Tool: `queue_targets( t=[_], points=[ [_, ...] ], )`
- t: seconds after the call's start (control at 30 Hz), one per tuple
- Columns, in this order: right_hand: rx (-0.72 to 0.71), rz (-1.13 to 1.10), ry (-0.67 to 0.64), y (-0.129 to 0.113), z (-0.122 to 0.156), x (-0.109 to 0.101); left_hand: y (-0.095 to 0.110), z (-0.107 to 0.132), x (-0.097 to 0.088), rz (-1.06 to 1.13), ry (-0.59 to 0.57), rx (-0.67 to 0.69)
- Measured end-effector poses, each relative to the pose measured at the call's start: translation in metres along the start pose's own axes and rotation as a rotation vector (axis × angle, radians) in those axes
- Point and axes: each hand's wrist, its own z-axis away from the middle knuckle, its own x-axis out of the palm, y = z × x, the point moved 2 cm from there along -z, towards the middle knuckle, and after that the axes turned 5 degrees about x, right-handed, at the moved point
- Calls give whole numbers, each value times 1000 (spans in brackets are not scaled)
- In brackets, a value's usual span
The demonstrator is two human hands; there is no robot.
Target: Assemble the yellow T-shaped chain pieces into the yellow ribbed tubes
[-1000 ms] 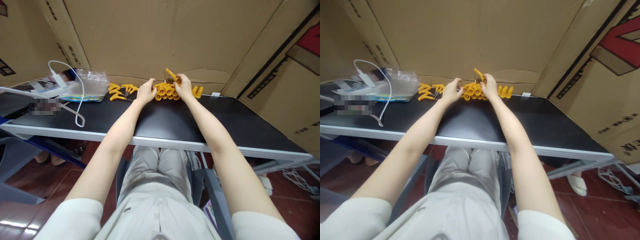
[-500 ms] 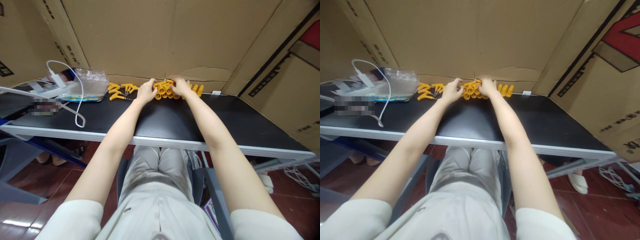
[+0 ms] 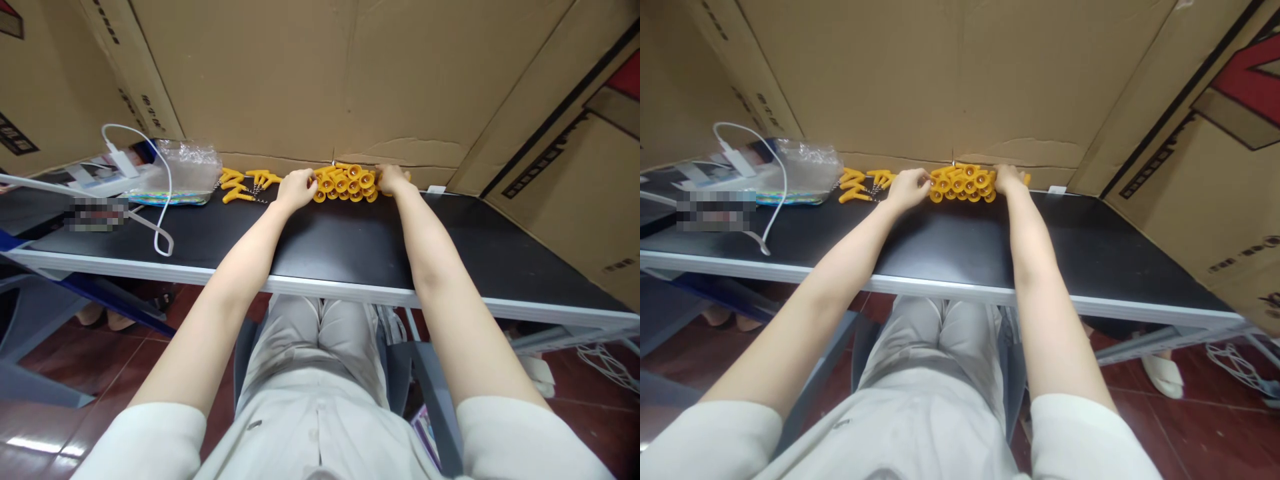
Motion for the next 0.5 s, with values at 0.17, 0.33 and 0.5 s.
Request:
queue_targets(
  t=[0.17,0.33,0.5],
  points=[
    [-17,-1,-72,-6,11,1,0,-1,4,-39,-16,33],
    [-49,11,-123,-6,11,5,1,-1,6,-50,-39,53],
    [-88,-12,-61,-7,8,6,1,-1,7,-44,-32,58]
  ],
)
